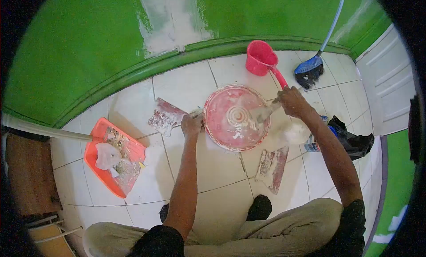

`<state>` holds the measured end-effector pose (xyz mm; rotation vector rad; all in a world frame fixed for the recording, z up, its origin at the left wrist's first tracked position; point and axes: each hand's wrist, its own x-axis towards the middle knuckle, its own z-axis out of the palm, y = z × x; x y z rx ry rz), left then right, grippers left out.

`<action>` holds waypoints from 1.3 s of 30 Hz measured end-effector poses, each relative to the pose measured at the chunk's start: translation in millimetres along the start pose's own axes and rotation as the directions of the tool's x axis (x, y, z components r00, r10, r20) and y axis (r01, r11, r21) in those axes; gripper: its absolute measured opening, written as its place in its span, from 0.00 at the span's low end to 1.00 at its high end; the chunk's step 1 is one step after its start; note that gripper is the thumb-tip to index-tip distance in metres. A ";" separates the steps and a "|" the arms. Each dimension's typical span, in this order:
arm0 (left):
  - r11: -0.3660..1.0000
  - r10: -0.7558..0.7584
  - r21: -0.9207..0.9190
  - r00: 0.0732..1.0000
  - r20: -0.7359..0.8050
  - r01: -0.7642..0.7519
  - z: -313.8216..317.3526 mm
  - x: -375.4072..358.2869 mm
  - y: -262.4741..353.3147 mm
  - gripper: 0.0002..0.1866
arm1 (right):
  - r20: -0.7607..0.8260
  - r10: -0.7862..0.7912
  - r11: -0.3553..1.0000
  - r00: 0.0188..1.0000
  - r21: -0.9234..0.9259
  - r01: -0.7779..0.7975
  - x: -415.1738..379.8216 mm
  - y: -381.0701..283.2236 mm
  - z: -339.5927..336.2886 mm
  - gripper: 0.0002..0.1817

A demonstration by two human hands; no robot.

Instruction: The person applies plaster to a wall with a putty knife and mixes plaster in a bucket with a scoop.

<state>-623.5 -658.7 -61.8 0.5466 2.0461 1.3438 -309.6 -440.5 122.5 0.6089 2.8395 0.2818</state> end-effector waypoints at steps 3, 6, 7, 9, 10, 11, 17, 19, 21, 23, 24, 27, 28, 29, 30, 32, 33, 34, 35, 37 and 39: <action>0.997 0.042 0.068 0.998 -0.046 -0.039 3.8 9.5 -18.2 0.20 | -0.141 -0.022 0.996 0.990 0.080 0.033 0.3 6.8 -4.1 0.18; 0.948 0.266 0.218 0.955 -0.132 -0.233 5.3 3.9 -13.5 0.14 | -0.100 0.049 0.952 0.994 0.306 -0.016 -7.3 5.1 -6.0 0.18; 0.944 0.277 0.219 0.953 -0.123 -0.246 3.5 -0.5 -9.0 0.14 | -0.101 0.049 0.952 0.994 0.305 -0.016 -10.5 2.8 -3.0 0.18; 0.940 0.290 0.221 0.950 -0.116 -0.259 -0.1 -6.2 1.4 0.15 | -0.029 0.060 0.949 0.998 0.311 -0.048 -19.1 -5.8 5.5 0.17; 0.963 0.213 0.188 0.973 -0.085 -0.194 -0.9 -6.3 4.6 0.15 | 0.018 0.046 0.952 0.999 0.302 -0.049 -25.6 -11.9 8.2 0.19; 0.980 0.134 0.156 0.990 -0.049 -0.125 -1.3 -7.1 7.0 0.15 | 0.066 0.052 0.950 0.996 0.304 -0.070 -30.2 -20.7 16.9 0.20; 0.961 0.124 0.260 0.987 -0.107 -0.092 -1.0 -12.8 14.2 0.15 | 0.350 0.162 0.782 0.923 0.525 -0.336 -59.6 -107.7 40.5 0.23; 0.945 0.219 0.264 0.973 -0.072 -0.193 -3.1 -12.5 13.1 0.15 | -0.074 -0.123 0.896 0.990 0.421 0.143 -64.4 -127.3 66.9 0.25; 0.918 0.313 0.266 0.949 -0.036 -0.293 -2.2 -11.2 7.6 0.15 | -0.097 -0.139 0.884 0.986 0.436 0.167 -56.6 -141.4 67.9 0.23; 0.946 0.300 0.154 0.950 -0.087 -0.284 2.0 -5.7 -3.8 0.15 | 0.077 0.210 0.625 0.975 0.756 -0.194 -40.8 -163.6 39.4 0.19; 0.946 0.301 0.156 0.950 -0.087 -0.286 0.9 -6.3 -1.7 0.15 | 0.075 0.211 0.624 0.975 0.757 -0.193 -33.7 -161.3 33.1 0.19; 0.989 0.131 0.075 0.991 -0.035 -0.128 -0.6 -9.5 3.5 0.18 | -0.243 0.034 0.765 0.970 0.631 0.132 -6.5 -126.0 49.3 0.31; 0.991 0.117 0.076 0.992 -0.044 -0.114 0.5 -9.4 3.3 0.17 | -0.243 0.032 0.765 0.969 0.631 0.133 -1.3 -113.7 46.1 0.31; 0.992 0.105 0.076 0.993 -0.052 -0.100 1.1 -9.3 3.8 0.17 | -0.126 0.162 0.741 0.979 0.671 -0.037 3.0 -104.0 39.2 0.30; 0.992 0.106 0.076 0.993 -0.051 -0.102 1.3 -8.9 3.9 0.17 | -0.003 0.287 0.694 0.958 0.689 -0.206 4.0 -96.6 35.9 0.30; 0.994 0.069 0.090 0.997 -0.034 -0.065 1.2 -8.0 3.9 0.17 | 0.022 0.349 0.717 0.937 0.637 -0.282 1.0 -89.8 67.3 0.28; 0.994 0.069 0.091 0.997 -0.033 -0.066 2.2 -6.0 1.5 0.17 | -0.095 0.253 0.803 0.963 0.576 -0.154 -9.4 -90.3 89.7 0.29; 0.997 0.060 0.043 0.998 -0.029 -0.059 3.5 -3.3 -2.6 0.17 | -0.202 0.141 0.868 0.969 0.495 -0.023 -12.5 -102.6 64.3 0.29; 0.999 0.049 -0.006 0.999 -0.024 -0.049 4.7 -1.2 -7.4 0.17 | 0.244 0.224 0.619 0.944 0.713 -0.331 -17.9 -111.5 37.1 0.29; 0.997 0.073 0.038 0.997 -0.023 -0.072 0.5 -8.5 2.8 0.17 | 0.127 0.182 0.651 0.975 0.727 -0.216 -27.3 -130.0 50.0 0.28; 0.991 0.101 0.087 0.995 -0.015 -0.099 -3.4 -18.0 16.7 0.16 | 0.003 0.160 0.651 0.987 0.752 -0.108 -33.5 -148.2 41.8 0.25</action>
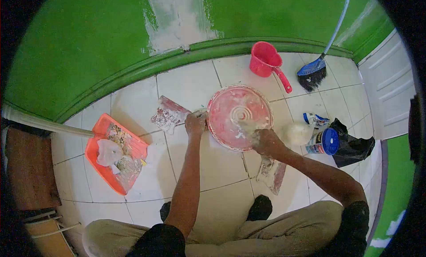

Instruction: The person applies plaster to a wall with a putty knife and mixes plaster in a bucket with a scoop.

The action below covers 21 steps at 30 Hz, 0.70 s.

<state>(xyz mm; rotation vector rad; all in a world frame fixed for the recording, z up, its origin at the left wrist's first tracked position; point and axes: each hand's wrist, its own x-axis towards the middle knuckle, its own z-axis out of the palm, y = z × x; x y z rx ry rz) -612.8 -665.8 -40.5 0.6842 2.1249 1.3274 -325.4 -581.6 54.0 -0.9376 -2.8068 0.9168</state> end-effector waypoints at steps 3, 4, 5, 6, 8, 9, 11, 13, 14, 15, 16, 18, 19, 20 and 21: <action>0.999 -0.043 -0.015 0.999 -0.001 0.042 -2.4 -4.8 8.1 0.17 | 0.065 -0.108 0.973 0.992 -0.198 0.119 24.8 23.2 5.9 0.26; 0.999 0.041 0.005 0.999 -0.021 -0.041 0.3 -0.7 0.6 0.17 | 0.063 -0.109 0.973 0.992 -0.199 0.120 32.1 20.2 -6.5 0.26; 0.992 0.125 0.027 0.991 -0.040 -0.124 2.3 3.2 -7.0 0.17 | 0.003 -0.070 0.975 0.998 -0.210 0.069 38.9 18.0 -21.2 0.26; 0.992 0.127 0.028 0.991 -0.042 -0.126 1.7 2.7 -5.9 0.17 | -0.058 -0.030 0.976 0.998 -0.217 0.017 43.1 16.1 -31.5 0.27; 1.000 0.021 -0.002 0.999 -0.027 -0.021 1.8 1.8 -3.7 0.17 | -0.037 0.066 0.984 0.997 -0.166 -0.071 44.3 16.1 -44.3 0.27; 1.000 0.022 -0.002 0.999 -0.027 -0.022 0.6 1.4 -1.7 0.17 | -0.009 0.163 0.980 0.987 -0.118 -0.162 44.4 18.2 -46.3 0.28; 0.996 0.067 0.062 0.998 -0.015 -0.066 -1.1 -0.1 1.0 0.17 | -0.079 0.082 0.975 0.994 -0.200 -0.096 30.5 21.3 -28.2 0.27; 0.990 0.112 0.097 0.993 -0.045 -0.107 0.0 -0.9 0.2 0.16 | -0.002 -0.135 0.972 0.991 -0.197 0.132 23.1 24.2 -17.7 0.24; 0.979 0.161 0.136 0.984 -0.074 -0.150 0.3 -1.0 -0.2 0.16 | 0.086 -0.108 0.991 0.990 -0.075 0.115 18.8 28.0 -17.0 0.21; 0.979 0.160 0.136 0.985 -0.071 -0.149 0.2 -1.0 -0.4 0.16 | 0.086 -0.105 0.991 0.991 -0.075 0.112 18.6 23.4 -17.1 0.21; 0.989 0.119 0.090 0.991 -0.066 -0.113 0.4 -1.0 -0.2 0.16 | 0.023 -0.144 0.984 0.989 -0.103 0.146 19.2 18.6 -17.0 0.20; 0.996 0.080 0.042 0.995 -0.058 -0.077 2.0 -2.4 0.6 0.16 | -0.039 -0.183 0.975 0.982 -0.135 0.177 25.8 9.1 -28.2 0.18; 0.996 0.071 0.056 0.996 -0.051 -0.068 1.9 -2.4 0.5 0.16 | 0.018 -0.101 0.988 0.995 -0.112 0.103 38.9 5.0 -42.4 0.17; 0.996 0.062 0.071 0.997 -0.047 -0.059 0.5 -2.1 0.6 0.15 | 0.075 -0.022 0.995 0.997 -0.091 0.029 50.8 1.2 -53.6 0.16; 0.995 0.066 0.073 0.996 -0.051 -0.063 -1.1 -2.9 3.1 0.15 | 0.072 -0.027 0.995 0.997 -0.091 0.034 61.1 7.4 -52.4 0.16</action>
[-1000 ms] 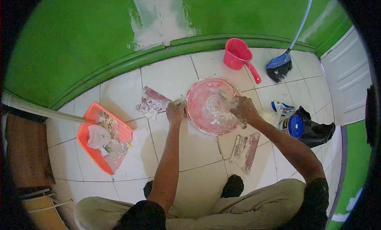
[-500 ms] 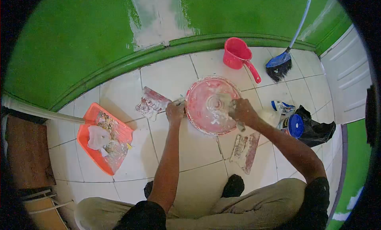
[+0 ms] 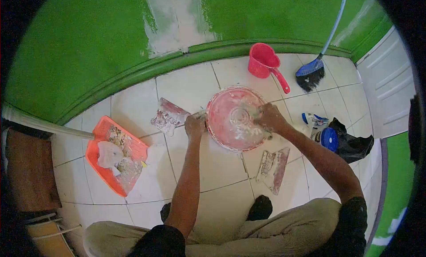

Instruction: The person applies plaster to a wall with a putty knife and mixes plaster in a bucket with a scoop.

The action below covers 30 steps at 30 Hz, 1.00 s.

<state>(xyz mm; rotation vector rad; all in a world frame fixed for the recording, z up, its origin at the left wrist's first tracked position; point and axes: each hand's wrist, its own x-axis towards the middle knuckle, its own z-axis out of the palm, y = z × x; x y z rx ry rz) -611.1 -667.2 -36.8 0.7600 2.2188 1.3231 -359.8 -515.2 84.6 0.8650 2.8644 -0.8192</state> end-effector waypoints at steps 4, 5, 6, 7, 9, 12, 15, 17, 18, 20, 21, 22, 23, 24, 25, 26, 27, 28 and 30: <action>1.000 -0.019 0.020 1.000 -0.013 0.020 1.6 -0.8 1.3 0.16 | -0.215 -0.170 0.949 0.962 -0.299 0.100 36.8 17.4 7.8 0.14; 0.999 -0.016 0.035 1.000 -0.015 0.017 2.9 0.8 -2.5 0.16 | -0.256 -0.086 0.986 0.963 -0.161 0.045 49.2 16.4 17.6 0.12; 0.999 -0.015 0.036 1.000 -0.017 0.015 3.9 2.2 -5.5 0.16 | -0.284 0.003 1.000 0.959 -0.016 -0.008 61.9 22.6 33.0 0.10; 0.996 0.053 0.071 0.998 -0.018 -0.052 4.6 3.2 -8.5 0.16 | -0.318 -0.177 0.978 0.931 -0.167 0.128 74.9 35.9 57.5 0.24; 0.987 0.123 0.110 0.992 -0.013 -0.121 3.9 2.3 -9.5 0.16 | -0.264 -0.130 0.981 0.956 -0.177 0.085 76.7 3.6 63.2 0.23; 0.996 0.079 0.034 0.997 -0.025 -0.078 3.7 0.6 -6.4 0.17 | -0.102 -0.234 0.971 0.967 -0.082 0.227 63.8 -18.5 63.2 0.19; 1.000 -0.022 0.003 1.000 0.013 0.022 5.0 5.0 -11.2 0.17 | -0.070 -0.180 0.983 0.981 -0.054 0.177 44.3 -40.9 66.4 0.17; 0.999 0.032 0.041 0.999 0.031 -0.034 5.4 6.3 -13.3 0.16 | -0.086 -0.193 0.981 0.977 -0.035 0.191 28.4 -52.8 48.3 0.15; 0.999 0.026 0.036 0.999 0.029 -0.027 3.8 5.2 -10.1 0.16 | -0.108 -0.206 0.978 0.973 -0.015 0.206 22.1 -57.0 39.2 0.14; 0.999 0.007 0.032 0.999 0.033 -0.008 -1.1 0.1 1.4 0.15 | 0.039 -0.075 0.992 0.996 -0.098 0.079 32.6 -54.5 13.8 0.14; 1.000 0.002 0.027 1.000 0.025 -0.003 0.1 -1.1 2.4 0.15 | 0.161 0.068 0.981 0.985 -0.193 -0.036 39.4 -51.5 4.0 0.15; 0.999 0.015 0.029 1.000 -0.005 -0.015 1.3 -2.1 2.9 0.15 | 0.164 0.060 0.980 0.985 -0.196 -0.027 43.1 -42.2 4.0 0.15; 0.999 0.029 0.034 0.999 -0.032 -0.028 1.0 -2.5 2.9 0.15 | 0.053 0.027 0.991 0.998 -0.129 -0.020 46.5 -32.3 6.3 0.15; 0.999 0.029 0.035 0.999 -0.037 -0.028 1.5 -1.0 0.1 0.15 | -0.063 0.003 0.998 0.998 -0.060 -0.007 48.7 -29.1 7.5 0.15; 0.998 0.043 0.047 0.999 -0.032 -0.041 2.8 0.6 -2.1 0.15 | -0.015 0.083 0.993 0.996 -0.084 -0.084 53.7 -28.3 13.3 0.13; 0.997 0.058 0.062 0.998 -0.026 -0.056 4.3 2.2 -4.6 0.15 | -0.017 0.083 0.993 0.996 -0.080 -0.084 54.9 -27.0 20.7 0.13; 0.996 0.060 0.066 0.998 -0.024 -0.058 3.5 0.7 -2.8 0.15 | -0.055 -0.079 0.987 0.995 -0.145 0.070 56.5 -20.9 35.7 0.13; 0.986 0.106 0.137 0.993 -0.061 -0.097 2.9 -1.8 -1.6 0.15 | -0.083 -0.240 0.952 0.967 -0.214 0.218 60.0 -15.3 50.1 0.12; 0.969 0.153 0.210 0.984 -0.092 -0.131 1.1 -2.6 -2.3 0.15 | 0.198 -0.325 0.805 0.925 -0.455 0.381 63.6 -11.5 62.1 0.14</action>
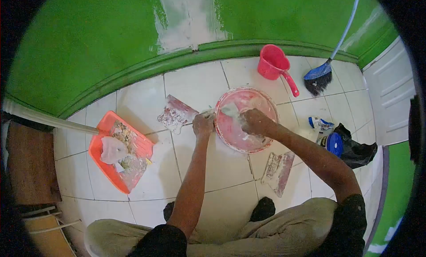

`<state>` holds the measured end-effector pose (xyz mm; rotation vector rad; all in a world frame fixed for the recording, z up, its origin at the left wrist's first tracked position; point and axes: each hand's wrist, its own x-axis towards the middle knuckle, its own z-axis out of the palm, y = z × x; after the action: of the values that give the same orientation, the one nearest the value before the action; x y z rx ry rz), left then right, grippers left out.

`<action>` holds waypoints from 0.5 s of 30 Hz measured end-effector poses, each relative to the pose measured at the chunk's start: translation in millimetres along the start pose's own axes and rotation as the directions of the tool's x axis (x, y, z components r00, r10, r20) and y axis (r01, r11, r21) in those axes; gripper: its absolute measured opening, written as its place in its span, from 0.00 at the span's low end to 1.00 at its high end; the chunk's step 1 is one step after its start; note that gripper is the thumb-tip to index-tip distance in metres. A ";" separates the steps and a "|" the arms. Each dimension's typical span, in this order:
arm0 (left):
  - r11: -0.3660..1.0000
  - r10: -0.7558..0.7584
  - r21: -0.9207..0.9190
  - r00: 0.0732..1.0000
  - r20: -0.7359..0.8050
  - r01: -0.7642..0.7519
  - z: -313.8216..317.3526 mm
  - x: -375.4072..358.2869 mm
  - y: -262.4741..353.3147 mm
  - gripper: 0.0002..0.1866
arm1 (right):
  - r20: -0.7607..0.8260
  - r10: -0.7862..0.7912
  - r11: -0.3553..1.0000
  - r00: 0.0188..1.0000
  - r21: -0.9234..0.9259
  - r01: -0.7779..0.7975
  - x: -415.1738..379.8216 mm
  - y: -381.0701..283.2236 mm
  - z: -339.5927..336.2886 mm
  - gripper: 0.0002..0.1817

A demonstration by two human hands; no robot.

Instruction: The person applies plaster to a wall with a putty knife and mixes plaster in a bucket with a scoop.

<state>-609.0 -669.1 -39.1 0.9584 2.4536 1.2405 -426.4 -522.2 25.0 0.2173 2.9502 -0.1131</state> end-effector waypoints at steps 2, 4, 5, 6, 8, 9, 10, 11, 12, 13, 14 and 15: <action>0.997 -0.027 -0.078 0.998 0.055 0.031 0.7 2.9 -1.2 0.16 | -0.270 0.004 0.933 0.963 0.347 0.093 -16.1 -13.0 -12.0 0.12; 0.992 -0.077 -0.092 0.994 0.080 0.085 11.2 7.4 -12.1 0.16 | -0.115 0.002 0.931 0.993 0.362 0.040 -34.0 -17.5 -42.4 0.14; 0.985 -0.124 -0.105 0.987 0.105 0.136 14.4 8.5 -15.8 0.17 | 0.041 -0.001 0.930 0.999 0.368 -0.014 -42.9 -17.4 -53.0 0.16; 0.985 -0.126 -0.106 0.986 0.106 0.137 13.2 8.8 -14.6 0.17 | 0.042 -0.001 0.930 0.999 0.368 -0.014 -50.8 -10.9 -56.8 0.16; 0.965 -0.157 -0.189 0.979 0.133 0.180 9.4 7.6 -9.9 0.17 | 0.059 -0.068 0.965 0.996 0.256 0.051 -64.7 7.8 -64.8 0.22; 0.965 -0.157 -0.191 0.979 0.133 0.181 17.6 8.5 -18.9 0.17 | 0.061 -0.067 0.966 0.996 0.255 0.050 -68.0 12.2 -75.8 0.22; 0.985 -0.114 -0.127 0.992 0.050 0.120 29.1 10.4 -31.4 0.17 | 0.152 0.034 0.979 0.988 0.196 -0.064 -71.1 16.0 -90.1 0.21; 0.996 -0.064 -0.056 0.997 -0.031 0.062 40.2 12.1 -43.6 0.17 | 0.235 0.139 0.977 0.962 0.127 -0.172 -73.7 20.3 -98.0 0.20; 0.996 -0.064 -0.057 0.997 -0.031 0.062 37.2 11.5 -40.0 0.17 | 0.235 0.139 0.977 0.962 0.127 -0.172 -78.9 29.0 -96.2 0.20; 0.992 -0.091 -0.091 0.996 0.025 0.093 29.0 10.6 -31.6 0.16 | 0.121 0.139 0.980 0.983 0.128 -0.155 -85.1 37.9 -94.0 0.23; 0.985 -0.114 -0.122 0.990 0.082 0.124 20.5 9.8 -22.9 0.16 | 0.004 0.137 0.982 0.991 0.128 -0.137 -88.9 45.1 -89.5 0.26; 0.985 -0.112 -0.120 0.990 0.081 0.122 15.7 8.7 -17.8 0.16 | 0.064 0.205 0.970 0.977 0.118 -0.212 -89.6 37.0 -101.5 0.26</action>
<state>-616.3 -661.2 -62.0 0.8002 2.3096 1.2786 -351.3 -489.0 138.8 0.5321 2.8501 -0.2686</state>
